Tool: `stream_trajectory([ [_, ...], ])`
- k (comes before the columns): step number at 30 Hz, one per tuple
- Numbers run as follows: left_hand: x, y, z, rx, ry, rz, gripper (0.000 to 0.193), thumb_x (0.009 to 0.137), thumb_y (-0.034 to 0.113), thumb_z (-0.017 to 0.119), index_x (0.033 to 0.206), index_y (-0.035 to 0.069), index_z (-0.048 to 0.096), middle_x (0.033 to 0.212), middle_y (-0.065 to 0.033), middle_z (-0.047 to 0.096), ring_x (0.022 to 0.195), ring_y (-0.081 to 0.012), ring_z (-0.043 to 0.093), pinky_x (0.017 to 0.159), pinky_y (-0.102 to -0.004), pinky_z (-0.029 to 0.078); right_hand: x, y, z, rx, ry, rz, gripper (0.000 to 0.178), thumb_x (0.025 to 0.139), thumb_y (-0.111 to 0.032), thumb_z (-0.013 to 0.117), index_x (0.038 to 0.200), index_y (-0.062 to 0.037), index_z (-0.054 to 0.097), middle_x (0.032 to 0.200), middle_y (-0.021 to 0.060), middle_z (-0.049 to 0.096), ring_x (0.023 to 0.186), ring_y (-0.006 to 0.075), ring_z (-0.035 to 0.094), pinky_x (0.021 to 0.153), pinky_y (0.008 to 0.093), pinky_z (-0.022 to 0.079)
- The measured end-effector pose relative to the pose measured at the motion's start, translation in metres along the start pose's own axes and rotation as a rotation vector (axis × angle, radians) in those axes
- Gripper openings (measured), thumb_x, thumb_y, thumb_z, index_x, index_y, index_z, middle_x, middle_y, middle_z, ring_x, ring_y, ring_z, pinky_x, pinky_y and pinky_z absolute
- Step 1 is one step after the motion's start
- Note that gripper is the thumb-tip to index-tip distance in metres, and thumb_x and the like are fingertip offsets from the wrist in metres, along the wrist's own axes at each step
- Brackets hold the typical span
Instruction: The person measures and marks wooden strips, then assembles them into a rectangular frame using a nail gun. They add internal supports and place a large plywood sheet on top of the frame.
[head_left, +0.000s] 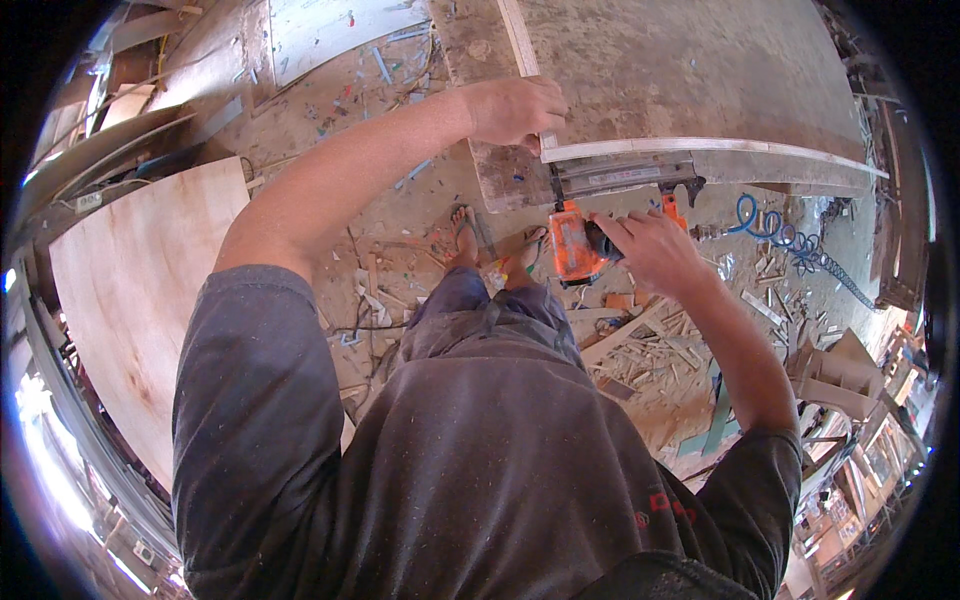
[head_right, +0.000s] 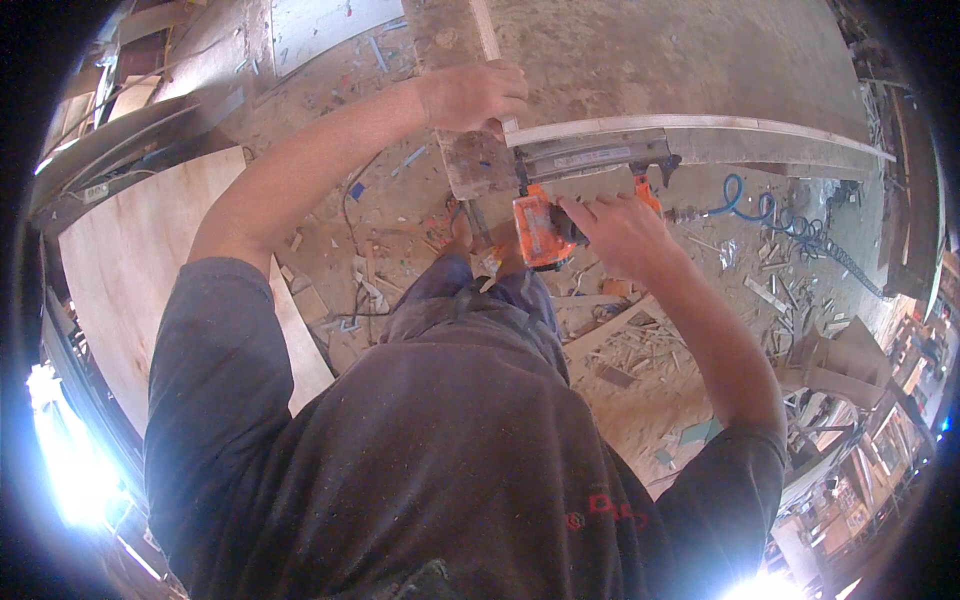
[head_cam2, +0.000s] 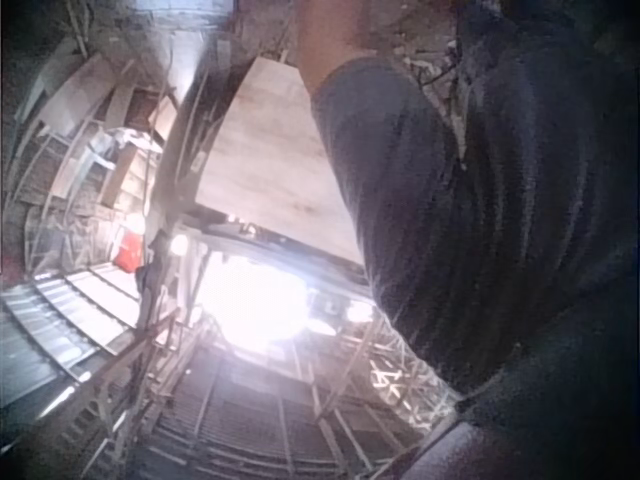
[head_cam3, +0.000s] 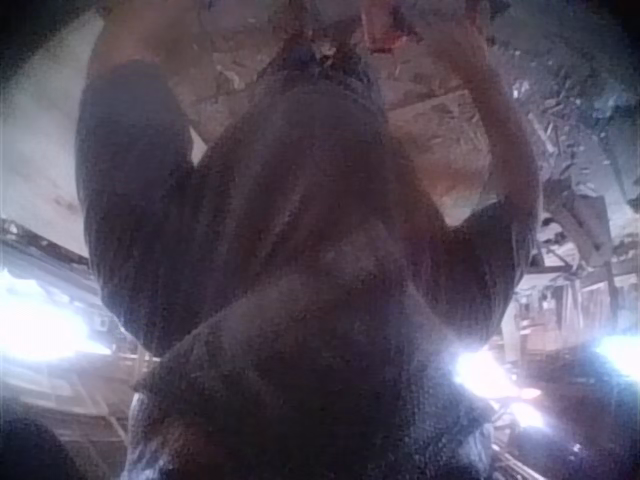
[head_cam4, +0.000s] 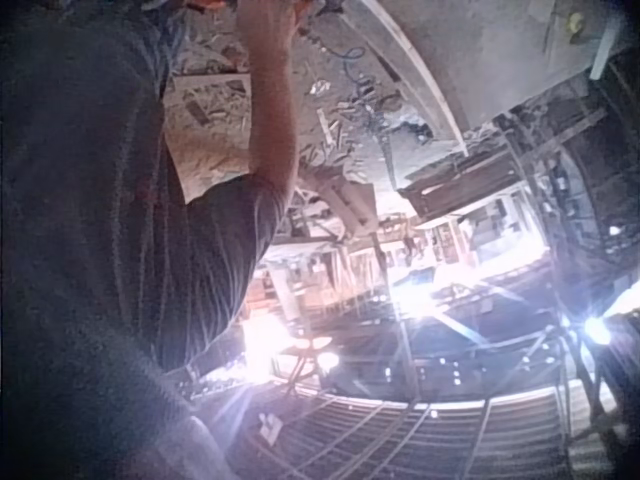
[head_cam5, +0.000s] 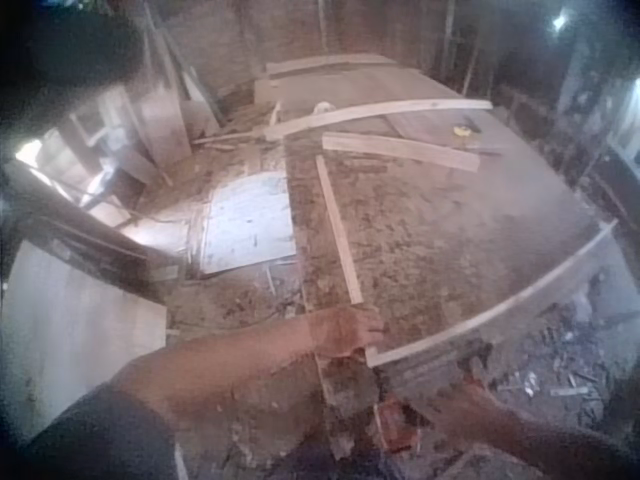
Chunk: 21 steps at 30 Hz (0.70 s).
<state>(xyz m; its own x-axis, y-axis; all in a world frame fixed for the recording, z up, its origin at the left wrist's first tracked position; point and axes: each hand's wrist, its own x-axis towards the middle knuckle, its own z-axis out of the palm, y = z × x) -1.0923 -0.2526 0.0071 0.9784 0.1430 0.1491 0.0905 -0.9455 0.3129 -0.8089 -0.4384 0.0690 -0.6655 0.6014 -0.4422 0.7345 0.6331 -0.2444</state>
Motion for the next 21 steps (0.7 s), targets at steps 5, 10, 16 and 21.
stream_trajectory([
  [5,0.000,-0.003,0.003,-0.008,0.016,0.004,0.044,0.071,0.020,0.088,0.107,0.004,0.069,0.113,-0.0098,0.066,0.120,-0.0315,0.060,0.107,-0.0418,0.049,-0.002,0.005,0.009,-0.020,0.042,-0.017,0.090,0.076,-0.021,0.086,0.154,-0.0059,0.044,0.110,0.0076,0.069,0.105,0.0297,0.065,0.095,0.0428,0.051],
  [10,-0.001,-0.008,0.007,-0.063,-0.037,-0.045,0.042,0.071,-0.001,0.080,0.111,0.002,0.068,0.129,-0.0145,0.065,0.128,-0.0358,0.058,0.112,-0.0437,0.048,-0.006,0.000,0.008,0.033,0.175,-0.060,0.080,0.079,-0.017,0.080,0.152,-0.0076,0.048,0.107,0.0039,0.070,0.101,0.0253,0.067,0.089,0.0398,0.053],
  [16,0.004,-0.004,-0.009,-0.100,-0.096,-0.048,0.056,0.069,-0.014,0.068,0.122,0.001,0.065,0.144,-0.0164,0.059,0.142,-0.0358,0.050,0.119,-0.0444,0.043,-0.007,-0.002,0.007,-0.040,0.178,-0.055,0.080,0.078,-0.019,0.080,0.151,-0.0077,0.049,0.104,0.0048,0.071,0.097,0.0246,0.068,0.087,0.0387,0.053],
  [21,0.002,-0.005,-0.001,-0.136,-0.048,-0.064,0.064,0.065,-0.017,0.065,0.127,0.001,0.063,0.149,-0.0156,0.057,0.145,-0.0357,0.048,0.122,-0.0459,0.040,-0.006,0.001,0.013,-0.028,0.196,-0.067,0.079,0.077,-0.013,0.078,0.151,-0.0079,0.050,0.103,0.0060,0.071,0.097,0.0250,0.068,0.086,0.0387,0.054],
])
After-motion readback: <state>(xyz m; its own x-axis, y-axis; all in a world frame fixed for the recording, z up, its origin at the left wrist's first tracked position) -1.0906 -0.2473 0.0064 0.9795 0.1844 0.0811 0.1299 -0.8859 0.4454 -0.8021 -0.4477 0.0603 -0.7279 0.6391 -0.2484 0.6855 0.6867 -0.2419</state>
